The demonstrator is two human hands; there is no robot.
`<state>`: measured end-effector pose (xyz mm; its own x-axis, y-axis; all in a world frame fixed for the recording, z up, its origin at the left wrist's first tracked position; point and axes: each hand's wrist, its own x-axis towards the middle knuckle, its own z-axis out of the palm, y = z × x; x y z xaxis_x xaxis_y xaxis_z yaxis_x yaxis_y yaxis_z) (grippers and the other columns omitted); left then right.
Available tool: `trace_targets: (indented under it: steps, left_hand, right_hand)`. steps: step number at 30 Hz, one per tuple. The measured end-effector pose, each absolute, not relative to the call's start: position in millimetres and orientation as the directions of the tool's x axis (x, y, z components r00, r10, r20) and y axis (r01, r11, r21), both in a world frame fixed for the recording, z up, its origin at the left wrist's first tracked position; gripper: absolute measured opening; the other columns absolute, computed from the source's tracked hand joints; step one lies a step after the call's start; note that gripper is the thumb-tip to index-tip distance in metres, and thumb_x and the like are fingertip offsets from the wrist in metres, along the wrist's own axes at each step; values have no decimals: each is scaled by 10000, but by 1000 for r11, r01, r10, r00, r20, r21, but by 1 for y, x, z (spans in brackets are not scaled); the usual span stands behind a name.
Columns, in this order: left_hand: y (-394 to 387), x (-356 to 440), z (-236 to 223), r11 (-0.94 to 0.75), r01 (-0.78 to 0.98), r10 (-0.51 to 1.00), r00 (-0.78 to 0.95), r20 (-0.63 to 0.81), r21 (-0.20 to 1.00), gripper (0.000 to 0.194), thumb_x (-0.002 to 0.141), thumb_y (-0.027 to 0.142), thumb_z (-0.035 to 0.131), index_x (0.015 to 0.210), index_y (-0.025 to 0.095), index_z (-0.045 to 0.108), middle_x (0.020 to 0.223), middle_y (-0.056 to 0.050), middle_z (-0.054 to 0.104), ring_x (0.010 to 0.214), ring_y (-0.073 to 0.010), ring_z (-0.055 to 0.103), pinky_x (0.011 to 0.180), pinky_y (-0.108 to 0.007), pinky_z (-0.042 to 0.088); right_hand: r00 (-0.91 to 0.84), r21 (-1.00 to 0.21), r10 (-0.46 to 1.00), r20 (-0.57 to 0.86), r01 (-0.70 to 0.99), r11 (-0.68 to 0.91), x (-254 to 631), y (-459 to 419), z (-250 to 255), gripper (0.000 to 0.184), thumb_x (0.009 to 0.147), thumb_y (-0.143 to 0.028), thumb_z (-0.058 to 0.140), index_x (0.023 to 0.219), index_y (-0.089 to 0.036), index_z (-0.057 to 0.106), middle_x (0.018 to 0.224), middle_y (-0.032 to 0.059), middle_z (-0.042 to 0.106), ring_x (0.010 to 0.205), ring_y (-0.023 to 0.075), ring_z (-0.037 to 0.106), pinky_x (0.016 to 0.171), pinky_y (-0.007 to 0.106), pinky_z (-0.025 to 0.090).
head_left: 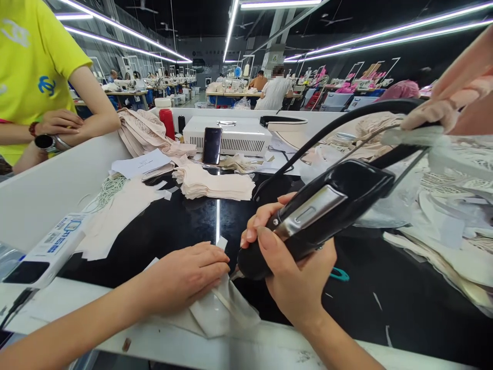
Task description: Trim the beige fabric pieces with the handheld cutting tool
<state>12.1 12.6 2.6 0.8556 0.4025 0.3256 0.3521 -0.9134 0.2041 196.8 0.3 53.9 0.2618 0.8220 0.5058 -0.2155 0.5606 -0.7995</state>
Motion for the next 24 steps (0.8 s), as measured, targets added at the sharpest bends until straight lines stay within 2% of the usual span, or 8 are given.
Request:
trace_targets:
  steps: [3, 8, 15, 24]
  left_hand:
    - [16, 8, 2, -890, 346, 426, 864, 268, 297, 289, 1103, 181, 411, 1292, 151, 627, 1259, -124, 682, 1204, -208, 647, 1103, -363, 533]
    - [13, -5, 0, -865, 369, 461, 851, 251, 340, 307, 1108, 209, 399, 1333, 169, 604, 1256, -112, 671, 1158, -210, 652, 1011, -332, 578]
    - [8, -10, -5, -863, 381, 472, 841, 263, 331, 304, 1100, 213, 442, 1339, 181, 626, 1288, -115, 658, 1158, -217, 653, 983, -331, 585]
    - [7, -7, -8, -858, 381, 483, 828, 286, 345, 293, 1075, 196, 482, 1312, 171, 652, 1284, -128, 659, 1158, -250, 657, 995, -358, 586]
  right_hand:
    - [260, -789, 820, 509, -239, 566, 196, 0, 56, 296, 787, -181, 780, 940, -275, 545, 763, -60, 626, 590, 121, 617, 516, 247, 576]
    - [256, -785, 816, 518, -237, 573, 196, -1, 56, 312, 781, -152, 779, 952, -278, 550, 770, -64, 624, 595, 117, 611, 528, 252, 575]
    - [258, -772, 813, 522, -261, 579, 198, 0, 57, 321, 811, -212, 810, 1036, -268, 588, 755, -50, 626, 555, 128, 616, 486, 263, 561]
    - [288, -771, 799, 527, -234, 593, 192, 10, 58, 310, 811, -231, 825, 1007, -272, 589, 774, -59, 636, 548, 124, 622, 502, 272, 551]
